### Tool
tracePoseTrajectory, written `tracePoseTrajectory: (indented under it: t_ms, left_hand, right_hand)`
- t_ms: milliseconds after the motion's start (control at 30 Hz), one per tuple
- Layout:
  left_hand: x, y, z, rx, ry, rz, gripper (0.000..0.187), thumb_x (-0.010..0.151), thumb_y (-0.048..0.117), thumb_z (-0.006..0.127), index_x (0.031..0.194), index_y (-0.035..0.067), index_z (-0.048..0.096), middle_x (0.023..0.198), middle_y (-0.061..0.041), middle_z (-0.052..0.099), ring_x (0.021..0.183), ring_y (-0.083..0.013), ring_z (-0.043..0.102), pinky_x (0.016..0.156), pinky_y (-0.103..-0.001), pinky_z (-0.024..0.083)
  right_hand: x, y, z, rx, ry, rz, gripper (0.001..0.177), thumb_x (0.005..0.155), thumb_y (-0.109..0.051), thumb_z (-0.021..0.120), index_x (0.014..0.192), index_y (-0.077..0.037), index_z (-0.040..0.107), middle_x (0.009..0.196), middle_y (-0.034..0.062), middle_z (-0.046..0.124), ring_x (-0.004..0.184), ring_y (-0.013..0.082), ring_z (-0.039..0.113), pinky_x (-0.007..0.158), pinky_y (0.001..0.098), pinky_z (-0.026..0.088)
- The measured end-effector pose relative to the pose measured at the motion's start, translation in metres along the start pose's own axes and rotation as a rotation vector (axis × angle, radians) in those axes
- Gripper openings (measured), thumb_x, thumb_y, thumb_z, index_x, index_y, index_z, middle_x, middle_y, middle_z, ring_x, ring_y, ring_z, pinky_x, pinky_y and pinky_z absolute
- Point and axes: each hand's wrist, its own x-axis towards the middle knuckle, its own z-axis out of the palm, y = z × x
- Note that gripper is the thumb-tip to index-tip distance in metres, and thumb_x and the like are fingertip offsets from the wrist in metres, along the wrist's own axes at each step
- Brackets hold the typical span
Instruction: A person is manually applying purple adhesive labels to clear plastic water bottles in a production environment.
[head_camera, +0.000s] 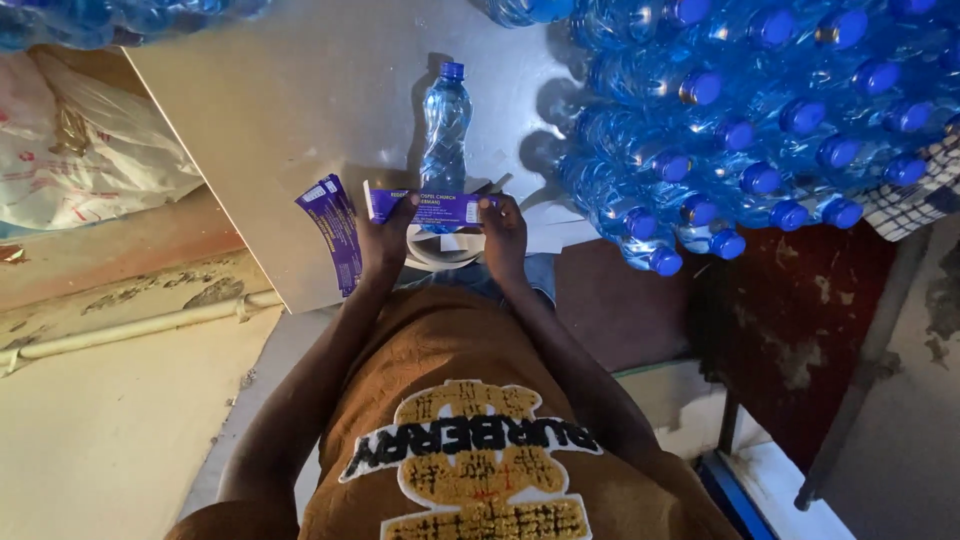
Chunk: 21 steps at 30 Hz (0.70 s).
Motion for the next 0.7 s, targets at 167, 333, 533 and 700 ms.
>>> tracePoseTrajectory:
  t_ms: [167,333,533,700]
  left_hand:
    - [0.003,-0.013,0.005,-0.071,0.003,-0.009,0.013,0.094,0.013,0.092,0.103,0.006,0.084,0.087,-0.007,0.078,0.081,-0.0124,0.069,0.079,-0.033,0.058]
    - [-0.007,0.014,0.015,-0.045,0.039,-0.024,0.015,0.092,0.015,0.092,0.092,0.004,0.083,0.081,-0.008,0.073,0.079,-0.013,0.066,0.082,-0.035,0.058]
    - [0.001,-0.013,0.011,-0.036,0.029,-0.035,0.011,0.095,0.011,0.09,0.091,0.004,0.082,0.08,-0.007,0.073,0.078,-0.0129,0.065,0.082,-0.035,0.058]
    - [0.0,0.005,0.013,-0.019,0.035,-0.065,0.018,0.093,0.017,0.094,0.086,0.005,0.083,0.076,-0.005,0.07,0.074,-0.0118,0.062,0.081,-0.033,0.057]
  right_hand:
    - [-0.001,-0.007,0.004,0.015,0.021,0.009,0.021,0.114,-0.028,0.072,0.104,-0.011,0.067,0.095,0.0063,0.072,0.098,0.0181,0.077,0.085,0.0384,0.064]
    - [-0.011,-0.045,0.023,0.039,0.052,0.028,0.024,0.112,-0.028,0.074,0.096,-0.013,0.063,0.087,0.0031,0.071,0.088,0.0115,0.073,0.079,0.0317,0.06]
    - [-0.008,-0.05,0.028,0.019,0.076,0.018,0.03,0.111,-0.03,0.075,0.09,-0.017,0.058,0.081,-0.0029,0.066,0.082,0.0041,0.069,0.076,0.0227,0.054]
    - [-0.012,-0.066,0.035,-0.004,0.081,0.036,0.03,0.11,-0.033,0.075,0.089,-0.018,0.06,0.076,-0.0039,0.064,0.076,0.0016,0.063,0.074,0.0216,0.051]
